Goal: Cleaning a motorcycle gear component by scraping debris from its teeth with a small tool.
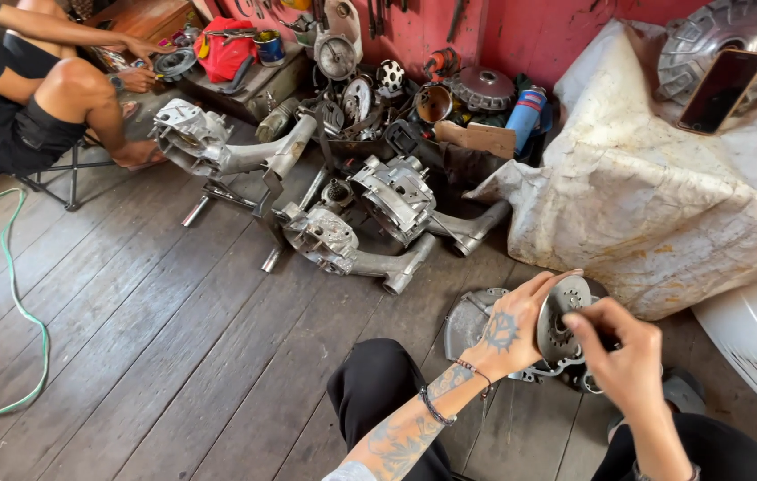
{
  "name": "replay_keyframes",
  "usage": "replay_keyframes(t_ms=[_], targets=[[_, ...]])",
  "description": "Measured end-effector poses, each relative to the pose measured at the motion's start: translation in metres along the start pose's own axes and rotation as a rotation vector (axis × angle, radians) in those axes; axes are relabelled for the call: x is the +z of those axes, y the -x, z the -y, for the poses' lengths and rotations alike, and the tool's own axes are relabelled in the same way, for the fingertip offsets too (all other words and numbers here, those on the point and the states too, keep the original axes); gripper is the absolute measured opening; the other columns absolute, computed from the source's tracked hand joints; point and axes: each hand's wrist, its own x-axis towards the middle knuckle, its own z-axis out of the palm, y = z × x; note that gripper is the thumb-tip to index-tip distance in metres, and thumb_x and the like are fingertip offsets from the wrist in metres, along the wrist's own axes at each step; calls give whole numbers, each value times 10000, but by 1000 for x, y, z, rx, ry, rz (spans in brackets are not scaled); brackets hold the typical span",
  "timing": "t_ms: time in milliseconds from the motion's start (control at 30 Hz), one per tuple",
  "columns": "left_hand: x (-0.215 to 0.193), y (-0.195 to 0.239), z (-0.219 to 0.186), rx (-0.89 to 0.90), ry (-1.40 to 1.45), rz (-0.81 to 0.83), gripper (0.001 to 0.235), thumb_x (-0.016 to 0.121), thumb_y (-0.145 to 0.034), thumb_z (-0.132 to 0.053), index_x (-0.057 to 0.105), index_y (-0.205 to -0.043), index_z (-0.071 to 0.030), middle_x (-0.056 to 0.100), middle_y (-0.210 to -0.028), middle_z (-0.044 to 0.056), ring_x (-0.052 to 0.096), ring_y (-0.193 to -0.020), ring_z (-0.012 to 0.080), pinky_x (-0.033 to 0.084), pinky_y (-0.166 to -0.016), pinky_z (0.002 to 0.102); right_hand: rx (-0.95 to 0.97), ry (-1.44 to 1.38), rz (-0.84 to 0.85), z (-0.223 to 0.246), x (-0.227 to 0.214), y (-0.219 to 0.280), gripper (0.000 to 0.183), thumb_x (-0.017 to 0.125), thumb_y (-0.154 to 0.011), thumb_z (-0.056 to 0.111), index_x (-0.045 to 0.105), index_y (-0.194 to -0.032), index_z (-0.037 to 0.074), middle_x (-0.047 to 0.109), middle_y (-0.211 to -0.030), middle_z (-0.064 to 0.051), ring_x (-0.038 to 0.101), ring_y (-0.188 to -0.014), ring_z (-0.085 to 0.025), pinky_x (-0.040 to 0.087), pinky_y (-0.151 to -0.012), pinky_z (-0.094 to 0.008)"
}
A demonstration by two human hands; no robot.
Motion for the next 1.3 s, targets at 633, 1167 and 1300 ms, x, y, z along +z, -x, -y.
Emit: replay_keyframes(t_ms=[633, 1167, 1300], targets=[[-12, -11, -50, 163, 229, -192, 589, 701, -851, -75, 536, -1414, -31, 615, -1397, 130, 669, -1239, 291, 564, -1025, 357, 102, -127, -224, -11, -48, -7, 327, 597, -1054, 353, 601, -906, 61, 493, -598, -3, 436, -518, -78, 345, -502, -232], [11, -27, -47, 288, 377, -582, 440, 648, -993, -133, 579, -1386, 53, 670, -1272, 254, 705, -1112, 314, 593, -881, 426, -251, 75, -226, -5, -55, -29, 572, 725, -793, 690, 665, -871, 127, 543, -701, -46, 545, -680, -180, 337, -1003, -338], [24, -54, -51, 468, 60, -895, 432, 750, -919, -199, 652, -1156, 148, 738, -1088, 279, 774, -852, 323, 631, -723, 393, -208, 178, -120, 7, -54, -50, 447, 875, -704, 501, 667, -803, 119, 495, -605, -44, 551, -658, -224, 338, -1014, -380]])
